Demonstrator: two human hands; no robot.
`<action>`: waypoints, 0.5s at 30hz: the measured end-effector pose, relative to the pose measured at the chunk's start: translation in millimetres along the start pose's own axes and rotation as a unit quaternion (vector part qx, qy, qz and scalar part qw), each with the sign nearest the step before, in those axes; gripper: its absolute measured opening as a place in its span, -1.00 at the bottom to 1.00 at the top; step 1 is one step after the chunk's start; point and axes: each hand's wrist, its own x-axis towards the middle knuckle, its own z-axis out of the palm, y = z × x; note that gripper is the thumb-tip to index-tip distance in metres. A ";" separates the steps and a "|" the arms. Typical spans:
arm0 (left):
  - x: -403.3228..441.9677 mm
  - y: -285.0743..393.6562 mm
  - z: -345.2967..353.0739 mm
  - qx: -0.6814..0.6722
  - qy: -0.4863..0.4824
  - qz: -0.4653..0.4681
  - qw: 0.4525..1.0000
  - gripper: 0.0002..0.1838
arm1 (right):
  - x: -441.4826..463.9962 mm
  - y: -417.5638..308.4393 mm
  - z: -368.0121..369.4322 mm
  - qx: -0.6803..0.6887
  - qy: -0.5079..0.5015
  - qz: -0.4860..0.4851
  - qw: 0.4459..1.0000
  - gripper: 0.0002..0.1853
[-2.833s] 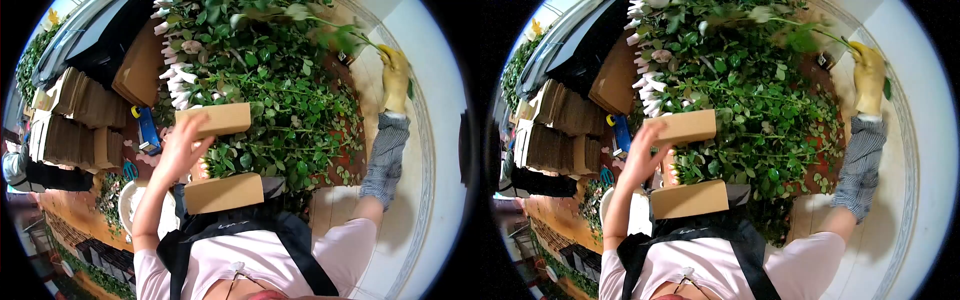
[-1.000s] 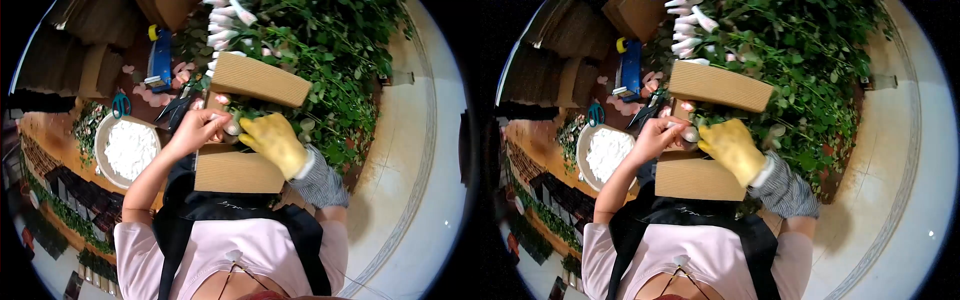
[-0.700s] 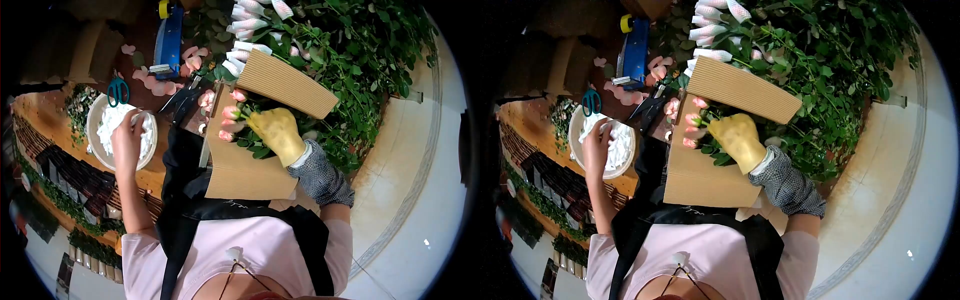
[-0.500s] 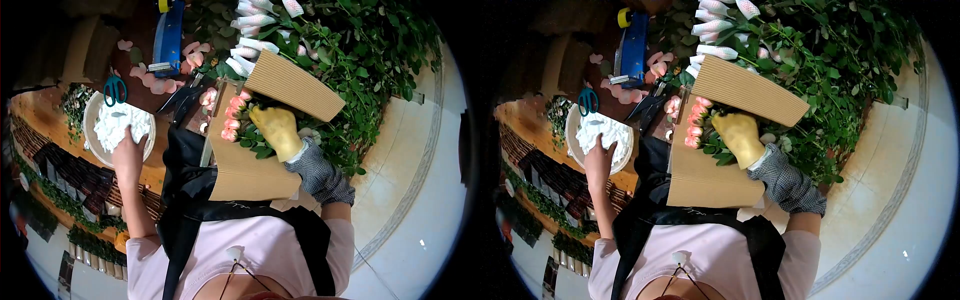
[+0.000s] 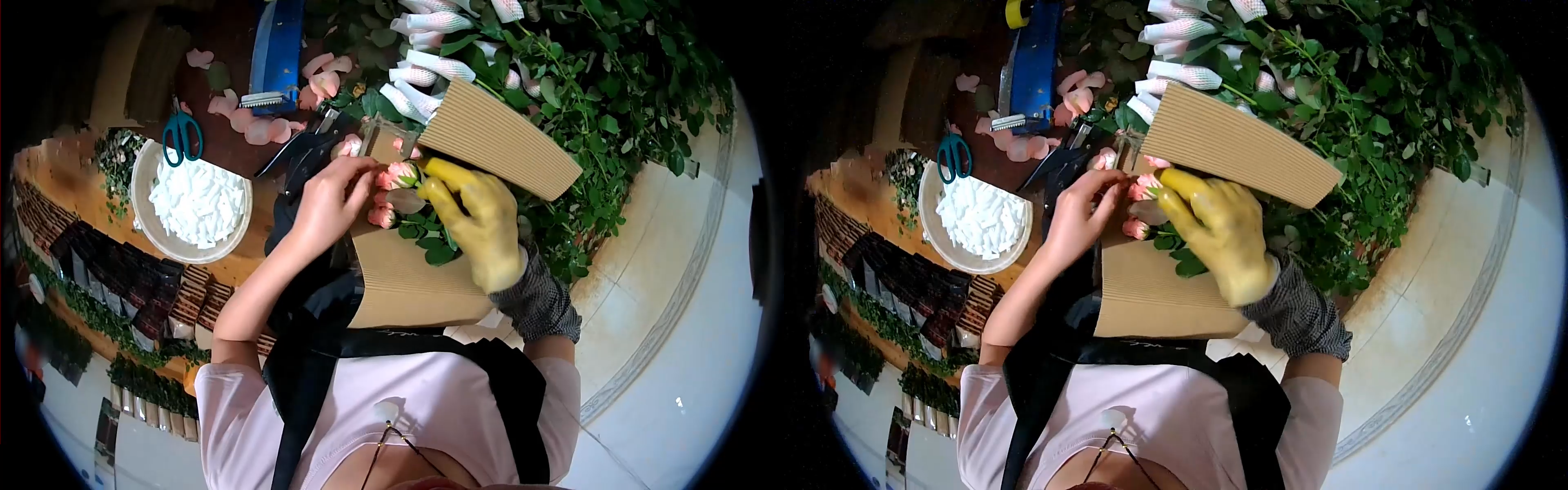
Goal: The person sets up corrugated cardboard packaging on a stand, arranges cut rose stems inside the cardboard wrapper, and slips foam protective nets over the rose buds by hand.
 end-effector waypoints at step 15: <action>18.7 24.2 11.0 -0.042 -0.107 0.133 0.984 -0.49 | -31.6 50.3 22.8 -0.076 -0.089 -0.084 0.990 -0.71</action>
